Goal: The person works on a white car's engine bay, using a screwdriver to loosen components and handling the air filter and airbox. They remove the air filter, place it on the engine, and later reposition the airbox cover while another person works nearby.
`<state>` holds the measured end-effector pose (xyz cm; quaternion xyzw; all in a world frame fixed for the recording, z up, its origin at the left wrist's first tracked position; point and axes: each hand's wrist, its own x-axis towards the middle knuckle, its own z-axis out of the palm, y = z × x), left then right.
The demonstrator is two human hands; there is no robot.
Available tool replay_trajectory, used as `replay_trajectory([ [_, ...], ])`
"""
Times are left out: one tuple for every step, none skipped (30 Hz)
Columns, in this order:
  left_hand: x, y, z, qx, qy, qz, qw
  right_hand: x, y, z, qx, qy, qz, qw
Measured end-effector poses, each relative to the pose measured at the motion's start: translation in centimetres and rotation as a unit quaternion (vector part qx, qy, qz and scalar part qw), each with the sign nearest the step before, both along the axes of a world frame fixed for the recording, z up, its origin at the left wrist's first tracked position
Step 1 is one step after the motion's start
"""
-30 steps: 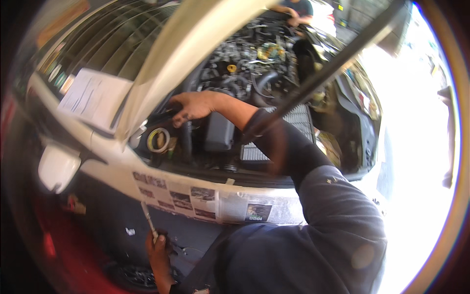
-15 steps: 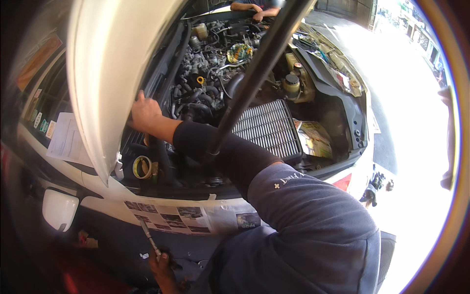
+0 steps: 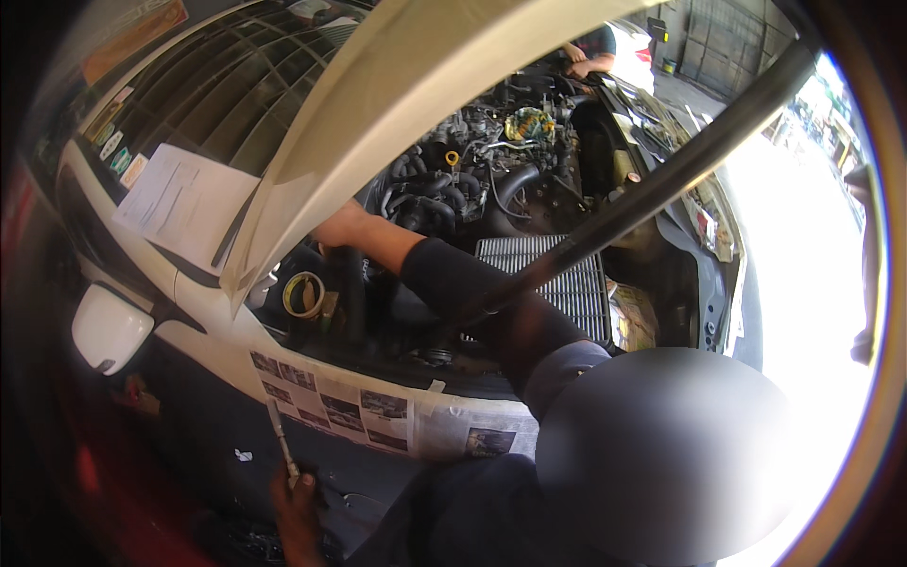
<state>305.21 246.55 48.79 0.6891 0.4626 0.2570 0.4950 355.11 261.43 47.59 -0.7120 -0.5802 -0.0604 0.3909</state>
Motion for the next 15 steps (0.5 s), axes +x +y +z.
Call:
replay_trajectory([
  [0.4,0.3,0.5,0.008,0.0,-0.034,0.999,-0.2,-0.6,-0.2,0.015,-0.009,-0.006,1.0],
  [0.7,0.7,1.0,0.023,-0.005,-0.062,0.998,-0.5,-1.5,-0.4,0.039,-0.023,-0.016,0.999],
  [1.1,1.1,1.5,0.001,-0.022,-0.1,0.995,-0.9,-2.6,-0.6,0.067,-0.039,-0.03,0.997],
  [1.4,1.5,2.2,-0.012,-0.043,-0.132,0.99,-1.5,-3.9,-0.6,0.093,-0.056,-0.045,0.993],
  [2.0,1.9,3.0,-0.026,-0.065,-0.164,0.984,-2.1,-5.6,-0.6,0.123,-0.075,-0.064,0.987],
  [2.6,2.3,3.9,-0.038,-0.057,-0.211,0.975,-2.7,-7.5,-0.4,0.131,-0.057,-0.055,0.988],
  [3.5,2.9,4.8,-0.051,-0.05,-0.257,0.964,-3.4,-9.5,-0.1,0.14,-0.039,-0.045,0.988],
  [4.5,3.5,5.9,-0.064,-0.045,-0.305,0.949,-4.0,-11.5,0.4,0.124,0.017,-0.006,0.992],
  [5.5,3.9,7.0,-0.066,-0.033,-0.344,0.936,-4.4,-13.5,1.0,0.119,0.061,0.034,0.99],
  [6.8,4.3,7.7,-0.064,-0.027,-0.384,0.921,-4.9,-15.4,1.7,0.033,0.189,0.087,0.977],
  [8.3,4.7,8.3,-0.021,-0.008,-0.436,0.9,-5.3,-17.2,2.4,-0.043,0.301,0.14,0.942],
  [10.2,5.2,8.6,0.042,0.032,-0.482,0.874,-5.6,-18.7,3.0,-0.102,0.396,0.219,0.886],
  [12.1,5.9,8.9,0.056,-0.005,-0.529,0.847,-5.9,-20.1,3.2,-0.107,0.444,0.218,0.862],
  [14.2,6.3,8.8,0.127,-0.015,-0.563,0.816,-6.2,-21.5,3.2,-0.096,0.482,0.247,0.835],
  [16.4,6.7,8.6,0.122,0.003,-0.581,0.805,-6.3,-22.7,3.1,-0.084,0.519,0.278,0.804],
])
